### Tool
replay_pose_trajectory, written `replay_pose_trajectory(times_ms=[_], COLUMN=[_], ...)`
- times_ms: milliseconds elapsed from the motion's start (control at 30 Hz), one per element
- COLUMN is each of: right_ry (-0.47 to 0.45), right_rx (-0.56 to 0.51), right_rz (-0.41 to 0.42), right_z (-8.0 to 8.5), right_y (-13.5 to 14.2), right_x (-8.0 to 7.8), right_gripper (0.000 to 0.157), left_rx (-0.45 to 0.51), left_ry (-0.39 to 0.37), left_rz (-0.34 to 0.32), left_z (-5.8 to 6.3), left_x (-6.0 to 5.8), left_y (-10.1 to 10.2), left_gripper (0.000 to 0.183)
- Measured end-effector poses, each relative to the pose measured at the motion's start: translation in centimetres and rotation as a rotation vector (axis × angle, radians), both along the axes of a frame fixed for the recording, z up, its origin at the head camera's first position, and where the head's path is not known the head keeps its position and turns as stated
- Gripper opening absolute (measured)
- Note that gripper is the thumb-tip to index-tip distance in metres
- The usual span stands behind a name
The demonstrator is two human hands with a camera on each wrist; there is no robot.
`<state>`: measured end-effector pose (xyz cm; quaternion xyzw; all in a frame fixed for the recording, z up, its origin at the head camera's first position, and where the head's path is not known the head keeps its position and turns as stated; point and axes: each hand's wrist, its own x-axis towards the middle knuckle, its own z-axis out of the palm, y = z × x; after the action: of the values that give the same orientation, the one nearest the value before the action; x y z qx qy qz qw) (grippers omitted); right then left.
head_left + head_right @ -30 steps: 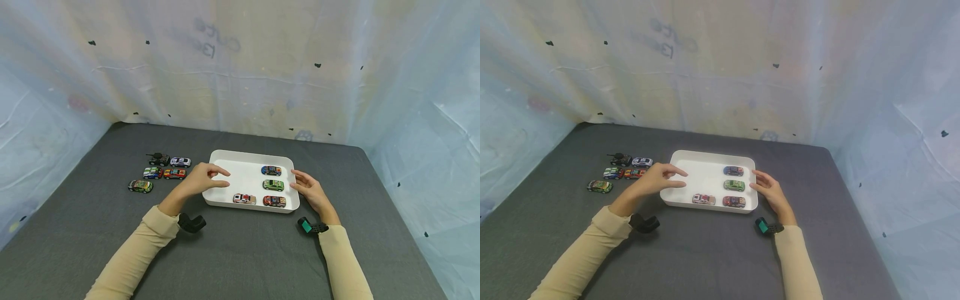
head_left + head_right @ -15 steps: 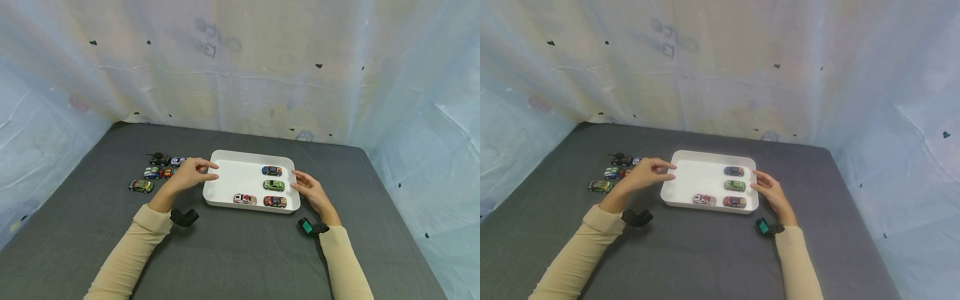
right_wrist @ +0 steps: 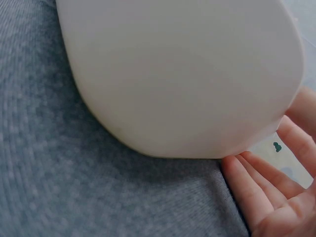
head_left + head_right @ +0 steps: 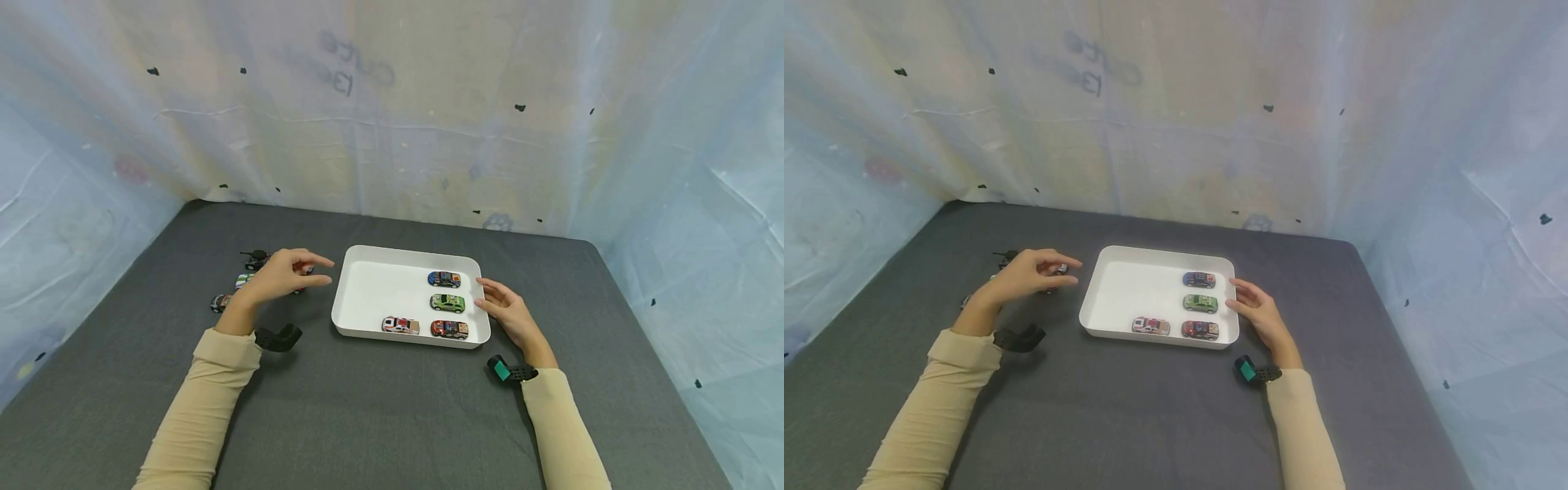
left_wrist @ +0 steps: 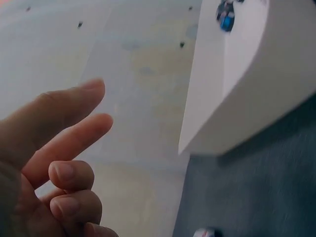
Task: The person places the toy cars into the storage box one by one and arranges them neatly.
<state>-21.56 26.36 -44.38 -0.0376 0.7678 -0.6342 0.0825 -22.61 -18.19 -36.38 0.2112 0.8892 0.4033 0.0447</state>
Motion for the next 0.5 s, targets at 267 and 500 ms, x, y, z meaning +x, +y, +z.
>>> replay_pose_trajectory(times_ms=[267,500], right_ry=[0.001,0.003], right_rx=[0.0,0.008], right_rz=[0.004,0.01], right_z=[0.0,0.1], right_y=[0.0,0.1], right_x=[-0.1,-0.1], right_gripper=[0.062,0.061], left_rx=[-0.064,-0.104], left_ry=[-0.026,-0.068], left_rz=[0.089,0.157], left_z=[0.0,-0.6], left_x=[-0.4,-0.7], left_y=[-2.6,-4.1], left_gripper=[0.042,0.046])
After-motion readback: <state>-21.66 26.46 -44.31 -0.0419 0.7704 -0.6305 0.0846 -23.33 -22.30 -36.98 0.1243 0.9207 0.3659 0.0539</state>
